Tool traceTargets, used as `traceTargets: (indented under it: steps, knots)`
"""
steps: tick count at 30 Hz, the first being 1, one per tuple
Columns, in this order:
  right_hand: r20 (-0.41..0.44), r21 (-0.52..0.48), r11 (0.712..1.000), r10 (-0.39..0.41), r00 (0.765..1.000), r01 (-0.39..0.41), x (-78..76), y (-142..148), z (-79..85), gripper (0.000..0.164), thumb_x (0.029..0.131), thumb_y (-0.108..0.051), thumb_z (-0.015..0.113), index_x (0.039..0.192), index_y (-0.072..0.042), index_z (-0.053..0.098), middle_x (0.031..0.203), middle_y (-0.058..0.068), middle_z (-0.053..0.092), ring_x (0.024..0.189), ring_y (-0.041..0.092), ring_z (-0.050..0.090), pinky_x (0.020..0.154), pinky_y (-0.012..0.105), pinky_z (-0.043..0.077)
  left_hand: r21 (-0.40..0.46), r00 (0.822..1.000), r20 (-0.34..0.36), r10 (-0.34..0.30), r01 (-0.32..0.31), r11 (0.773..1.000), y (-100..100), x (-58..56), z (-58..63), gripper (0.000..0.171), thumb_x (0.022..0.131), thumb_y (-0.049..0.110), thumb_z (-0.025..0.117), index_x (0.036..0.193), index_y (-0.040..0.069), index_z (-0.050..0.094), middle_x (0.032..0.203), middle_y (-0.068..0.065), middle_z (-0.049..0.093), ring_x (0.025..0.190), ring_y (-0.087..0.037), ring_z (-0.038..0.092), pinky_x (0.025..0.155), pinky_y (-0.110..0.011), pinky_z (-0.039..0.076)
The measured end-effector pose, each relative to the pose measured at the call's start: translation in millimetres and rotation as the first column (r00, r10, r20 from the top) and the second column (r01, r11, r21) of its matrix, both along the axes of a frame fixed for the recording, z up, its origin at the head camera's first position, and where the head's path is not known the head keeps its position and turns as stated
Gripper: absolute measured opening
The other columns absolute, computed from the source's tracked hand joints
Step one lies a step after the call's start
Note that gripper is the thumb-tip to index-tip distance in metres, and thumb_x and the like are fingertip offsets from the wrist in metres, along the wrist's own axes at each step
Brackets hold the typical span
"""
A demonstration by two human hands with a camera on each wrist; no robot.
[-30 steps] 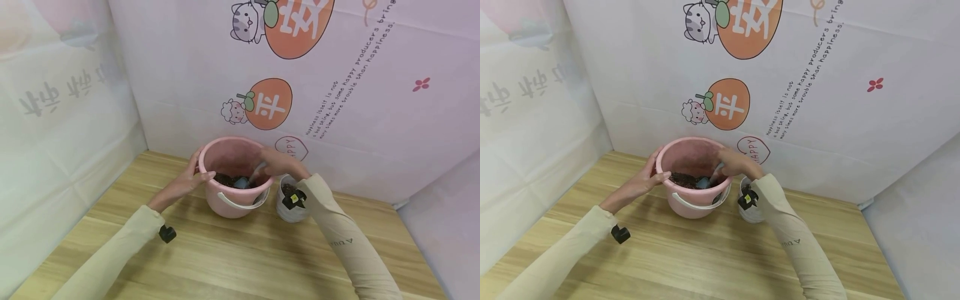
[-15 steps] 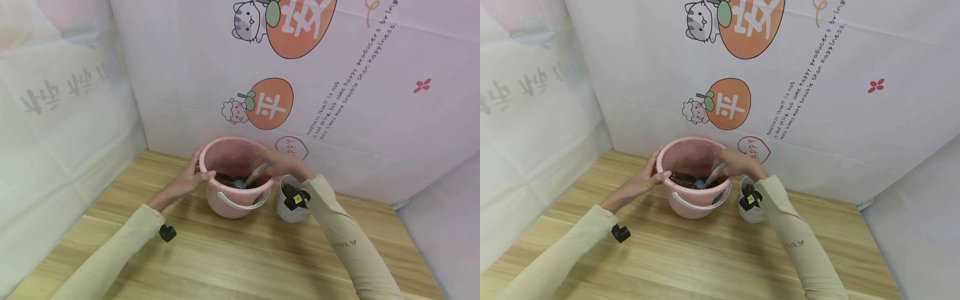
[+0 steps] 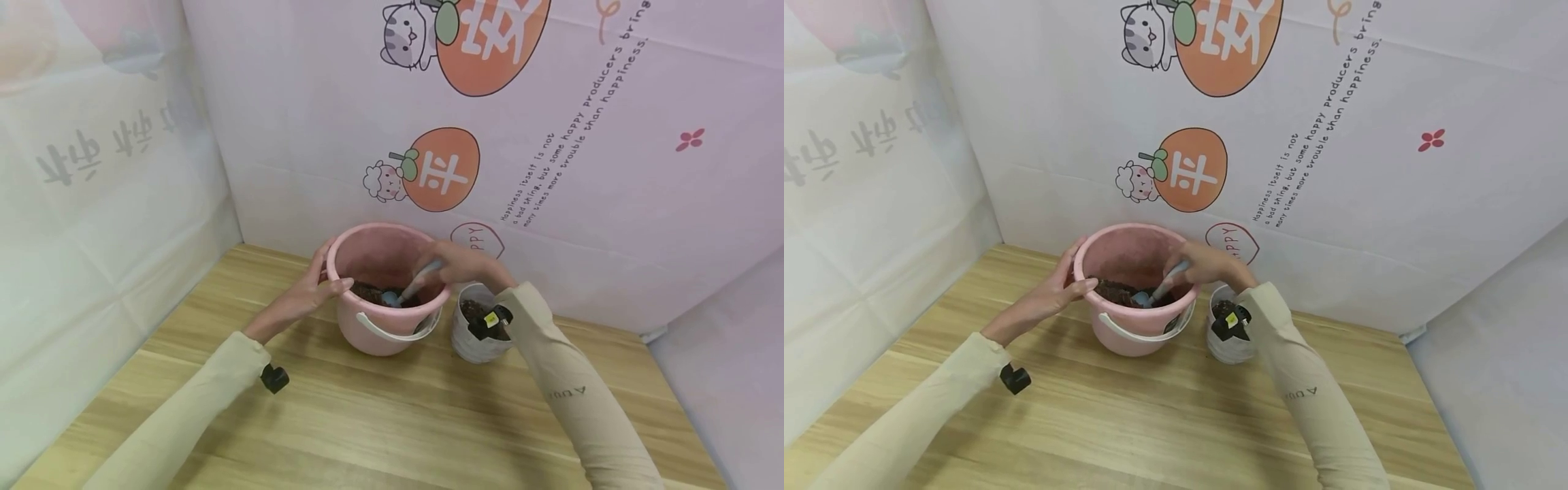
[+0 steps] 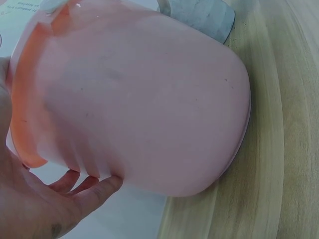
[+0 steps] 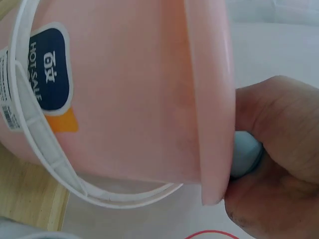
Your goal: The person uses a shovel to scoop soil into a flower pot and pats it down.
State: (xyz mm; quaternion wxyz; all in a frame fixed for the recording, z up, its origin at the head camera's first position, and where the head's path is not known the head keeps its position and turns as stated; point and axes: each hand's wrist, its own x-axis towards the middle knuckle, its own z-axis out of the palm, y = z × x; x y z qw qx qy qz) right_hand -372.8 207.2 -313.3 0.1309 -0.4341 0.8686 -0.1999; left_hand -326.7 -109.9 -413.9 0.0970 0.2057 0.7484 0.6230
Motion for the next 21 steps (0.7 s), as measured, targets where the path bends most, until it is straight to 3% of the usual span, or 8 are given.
traceTargets:
  steps: [11, 21]
  knots:
    - [0.001, -0.047, 0.995, 0.089, 0.996, -0.089, -3.0, 8, -2.2, 0.011, 0.099, -0.006, 0.069, 0.101, -0.004, 0.08, 0.103, 0.009, 0.077, 0.106, 0.026, 0.066, 0.101, 0.05, 0.05, -0.007, 1.0, 0.006, 0.003, -0.002, 1.0, 0, -0.9, -1.2, 0.102, 0.094, 0.044, 0.066, 0.168, 0.037, -0.004, 0.174, -0.016, 0.009, 0.157, -0.037, 0.023, 0.122, -0.057, 0.032]
    - [0.009, -0.092, 0.994, 0.068, 0.998, -0.067, -3.7, 14, -1.1, 0.012, 0.098, -0.008, 0.071, 0.102, -0.009, 0.082, 0.103, 0.002, 0.078, 0.109, 0.025, 0.064, 0.103, 0.049, 0.047, -0.015, 1.0, 0.0, 0.011, -0.011, 1.0, 0, -0.9, 0.0, 0.102, 0.094, 0.045, 0.066, 0.168, 0.037, -0.004, 0.173, -0.015, 0.009, 0.157, -0.037, 0.023, 0.122, -0.057, 0.032]
